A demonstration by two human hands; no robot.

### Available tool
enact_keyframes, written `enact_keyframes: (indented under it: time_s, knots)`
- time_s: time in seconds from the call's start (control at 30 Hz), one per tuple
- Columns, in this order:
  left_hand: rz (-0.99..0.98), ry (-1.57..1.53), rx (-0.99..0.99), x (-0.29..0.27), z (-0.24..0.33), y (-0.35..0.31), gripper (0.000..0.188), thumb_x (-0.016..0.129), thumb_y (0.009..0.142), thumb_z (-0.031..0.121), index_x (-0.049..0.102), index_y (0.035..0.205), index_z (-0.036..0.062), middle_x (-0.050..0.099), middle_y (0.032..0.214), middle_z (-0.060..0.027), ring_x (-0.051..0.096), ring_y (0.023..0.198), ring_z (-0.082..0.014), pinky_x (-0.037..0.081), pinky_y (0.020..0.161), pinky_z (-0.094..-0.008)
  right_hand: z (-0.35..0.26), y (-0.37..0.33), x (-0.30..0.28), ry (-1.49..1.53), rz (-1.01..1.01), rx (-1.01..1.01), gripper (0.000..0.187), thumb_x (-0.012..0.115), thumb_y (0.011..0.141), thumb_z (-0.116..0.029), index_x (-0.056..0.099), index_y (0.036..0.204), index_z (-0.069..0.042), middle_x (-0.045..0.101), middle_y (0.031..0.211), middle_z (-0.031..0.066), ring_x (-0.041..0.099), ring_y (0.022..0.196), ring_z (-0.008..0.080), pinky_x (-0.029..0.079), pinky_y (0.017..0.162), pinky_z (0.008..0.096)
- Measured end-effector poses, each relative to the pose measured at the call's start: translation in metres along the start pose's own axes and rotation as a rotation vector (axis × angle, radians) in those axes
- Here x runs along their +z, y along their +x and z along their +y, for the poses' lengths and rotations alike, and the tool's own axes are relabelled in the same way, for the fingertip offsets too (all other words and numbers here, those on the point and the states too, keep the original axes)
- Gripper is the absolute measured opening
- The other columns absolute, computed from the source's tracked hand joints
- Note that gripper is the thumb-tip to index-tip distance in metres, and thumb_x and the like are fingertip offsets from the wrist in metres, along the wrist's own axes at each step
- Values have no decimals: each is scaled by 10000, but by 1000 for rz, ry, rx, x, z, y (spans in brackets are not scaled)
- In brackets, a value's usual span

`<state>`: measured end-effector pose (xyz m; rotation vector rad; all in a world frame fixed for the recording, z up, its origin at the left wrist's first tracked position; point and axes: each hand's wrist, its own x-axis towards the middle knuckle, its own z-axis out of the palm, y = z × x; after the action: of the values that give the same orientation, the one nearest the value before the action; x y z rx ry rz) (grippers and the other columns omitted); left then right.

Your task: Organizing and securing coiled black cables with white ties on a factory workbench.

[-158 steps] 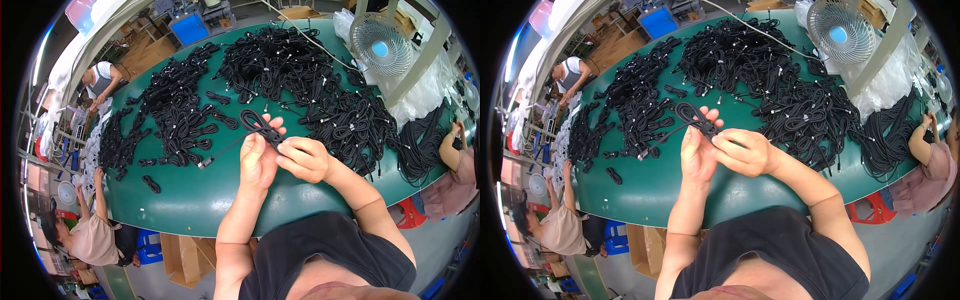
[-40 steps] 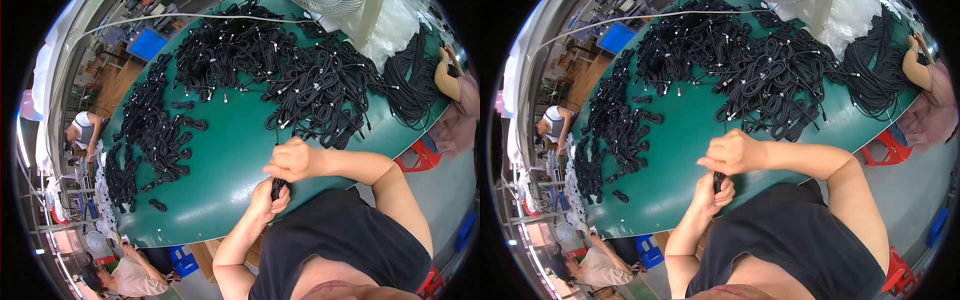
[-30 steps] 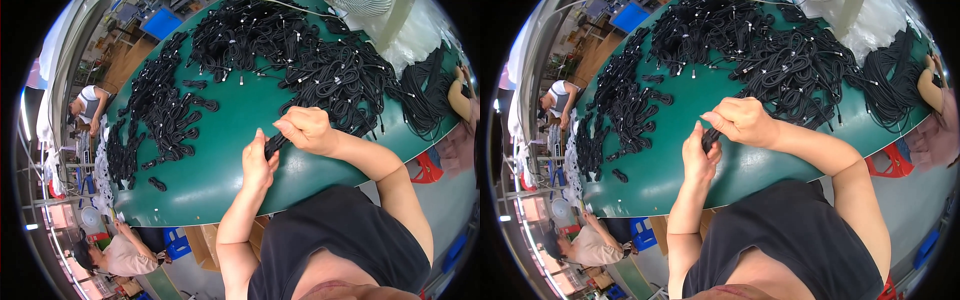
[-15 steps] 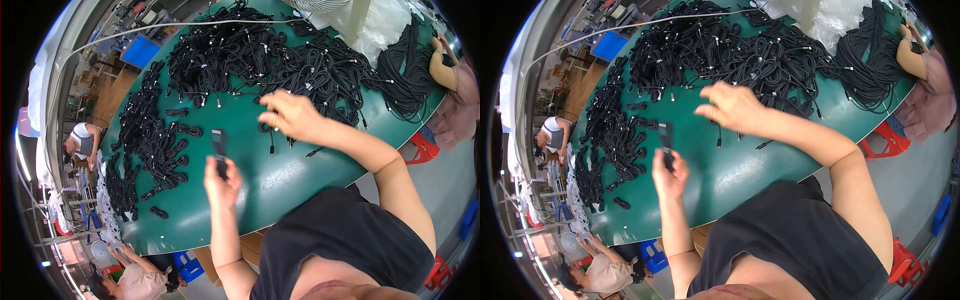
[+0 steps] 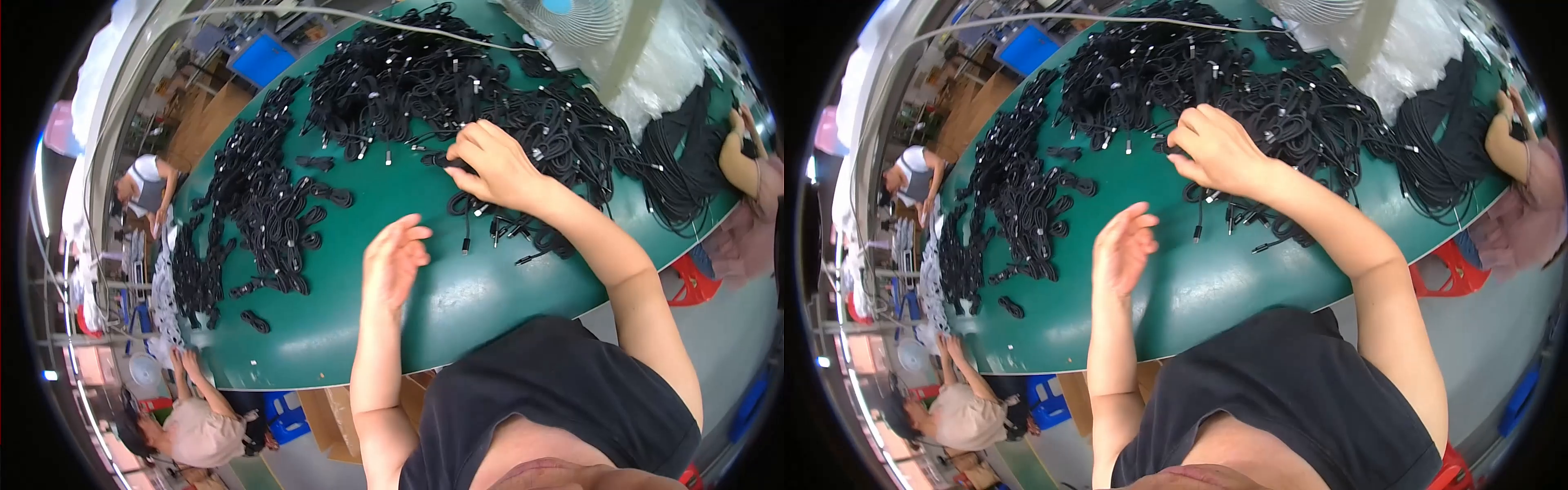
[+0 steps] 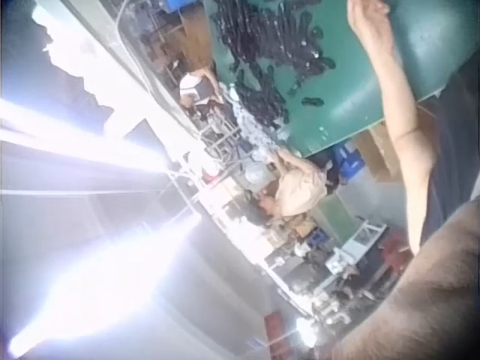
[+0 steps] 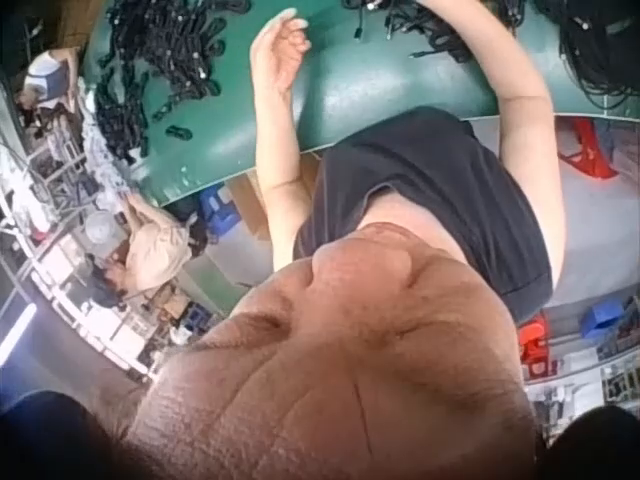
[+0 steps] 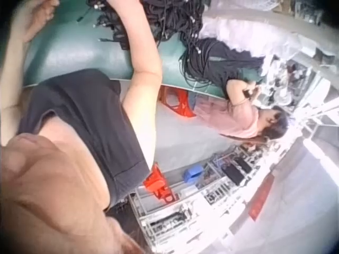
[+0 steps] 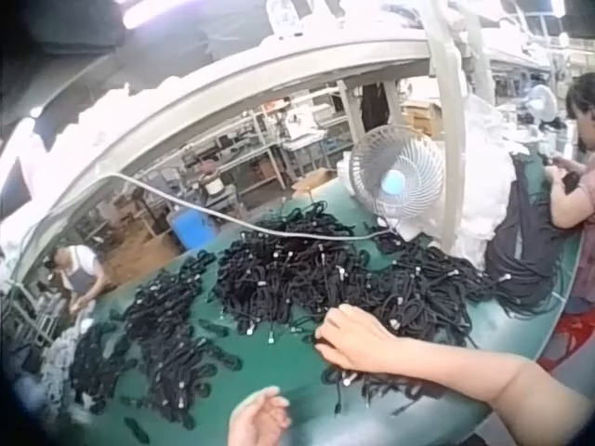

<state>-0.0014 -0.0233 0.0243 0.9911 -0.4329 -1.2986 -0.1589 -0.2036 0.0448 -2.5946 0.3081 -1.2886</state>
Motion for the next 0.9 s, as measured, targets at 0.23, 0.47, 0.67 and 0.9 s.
enact_keyframes:
  time_s: [0.23,0.47,0.67,0.9]
  knots:
    - [-70,-128,194,50,-9,-7,425,449,920,317,417,1217,14,569,1010,-124,563,863,-206,480,743,-334,-69,-27,-2,11,78,-527,243,648,649,-173,570,821,-20,539,836,96,525,695,209,458,588,323]
    - [-148,-276,207,32,-13,-19,346,430,929,293,453,1145,24,567,918,-114,578,811,-209,479,676,-312,-77,-20,-20,-25,69,-188,277,688,679,-242,579,839,-44,554,861,106,542,733,242,441,619,328]
    - [-3,-183,291,42,-16,-21,396,443,925,296,418,1209,21,550,916,-94,552,809,-169,469,717,-291,-75,-33,-10,198,-196,-21,263,722,663,-219,590,825,-59,511,707,28,513,636,187,388,585,312]
    - [-11,-232,379,49,-25,-20,495,496,907,254,325,1329,62,495,938,-68,496,852,-148,442,774,-284,-88,-36,-2,226,-145,51,156,685,681,-133,556,730,-59,517,660,43,522,581,203,385,542,318]
